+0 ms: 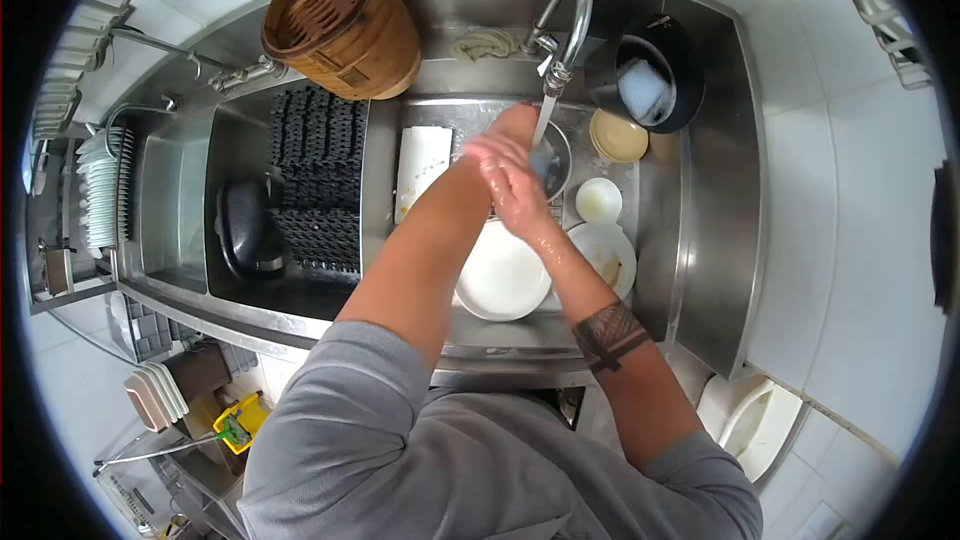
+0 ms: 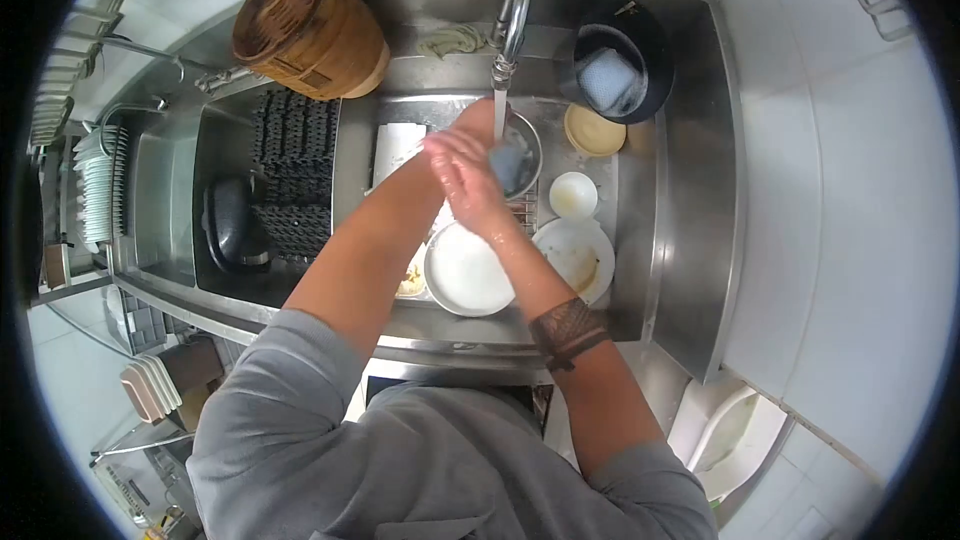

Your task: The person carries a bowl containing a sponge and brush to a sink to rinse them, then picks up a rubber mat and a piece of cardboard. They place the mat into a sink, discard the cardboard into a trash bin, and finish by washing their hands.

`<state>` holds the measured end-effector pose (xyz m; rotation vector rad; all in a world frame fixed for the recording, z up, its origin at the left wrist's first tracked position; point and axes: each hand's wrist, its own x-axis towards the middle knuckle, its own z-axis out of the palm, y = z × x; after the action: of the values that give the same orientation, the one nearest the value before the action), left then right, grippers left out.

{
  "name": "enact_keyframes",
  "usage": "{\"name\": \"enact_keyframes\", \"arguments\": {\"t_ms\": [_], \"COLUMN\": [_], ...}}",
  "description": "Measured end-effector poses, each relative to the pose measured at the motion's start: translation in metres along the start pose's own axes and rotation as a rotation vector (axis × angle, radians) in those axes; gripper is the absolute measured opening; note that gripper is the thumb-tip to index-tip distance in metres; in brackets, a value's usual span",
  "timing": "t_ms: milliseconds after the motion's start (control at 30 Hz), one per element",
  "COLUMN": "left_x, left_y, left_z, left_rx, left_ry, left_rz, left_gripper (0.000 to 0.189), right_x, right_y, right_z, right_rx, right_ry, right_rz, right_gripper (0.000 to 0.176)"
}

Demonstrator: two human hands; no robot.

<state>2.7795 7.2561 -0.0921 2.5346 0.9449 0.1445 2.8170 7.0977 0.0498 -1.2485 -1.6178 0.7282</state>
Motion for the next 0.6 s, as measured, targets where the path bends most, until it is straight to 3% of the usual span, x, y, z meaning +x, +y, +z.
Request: {"name": "enact_keyframes", "arguments": {"t_ms": [67, 100, 133, 167, 200, 267, 300, 333, 400, 433, 467, 533, 600], "left_x": [-0.016, -0.05, -0.063, -0.075, -0.086, -0.102, -0.105, -0.103, -0.091, -0.09, -0.092, -0.092, -0.087], "left_y": [-0.016, 0.024, 0.03, 0.031, 0.032, 0.022, 0.014, 0.013, 0.025, 0.052, 0.066, 0.082, 0.093], "left_z": [0.012, -0.024, -0.03, -0.032, -0.031, -0.004, 0.012, 0.021, 0.037, 0.006, -0.006, -0.021, -0.032], "left_rx": [-0.464, -0.177, -0.173, -0.21, -0.249, -0.224, -0.198, -0.197, -0.933, -1.402, -1.4, -2.015, -1.951], "left_ry": [0.049, 0.191, 0.192, 0.148, 0.103, 0.179, 0.253, 0.26, 0.437, 0.409, 0.41, 0.272, 0.184], "left_rz": [-0.24, -0.273, -0.278, -0.418, -0.559, -0.527, -0.491, -0.493, -0.652, -0.782, -0.785, -0.742, -0.75], "left_gripper": [0.03, 0.029, 0.029, 0.025, 0.021, 0.023, 0.024, 0.024, 0.022, 0.023, 0.023, 0.024, 0.024], "right_x": [-0.019, -0.039, -0.061, -0.076, -0.089, -0.101, -0.1, -0.089, -0.05, -0.023, 0.006, 0.045, 0.068], "right_y": [0.046, 0.054, 0.091, 0.107, 0.112, 0.119, 0.122, 0.121, 0.117, 0.102, 0.085, 0.075, 0.063], "right_z": [-0.004, -0.015, -0.014, -0.014, -0.016, -0.018, -0.013, -0.01, -0.007, -0.01, -0.016, -0.021, -0.024], "right_rx": [-0.192, -0.185, -0.241, -0.162, -0.16, 0.24, 0.505, 0.505, 0.625, 0.571, 0.517, 0.26, 0.218], "right_ry": [0.158, 0.163, 0.207, 0.284, 0.278, 0.323, 0.398, 0.393, 0.416, 0.327, 0.24, 0.185, 0.186], "right_rz": [-0.008, 0.105, 0.252, 0.424, 0.426, 0.779, 0.741, 0.735, 0.793, 0.791, 0.789, 0.789, 0.778], "right_gripper": [0.037, 0.037, 0.03, 0.019, 0.019, 0.013, 0.013, 0.013, 0.019, 0.021, 0.025, 0.023, 0.021]}}
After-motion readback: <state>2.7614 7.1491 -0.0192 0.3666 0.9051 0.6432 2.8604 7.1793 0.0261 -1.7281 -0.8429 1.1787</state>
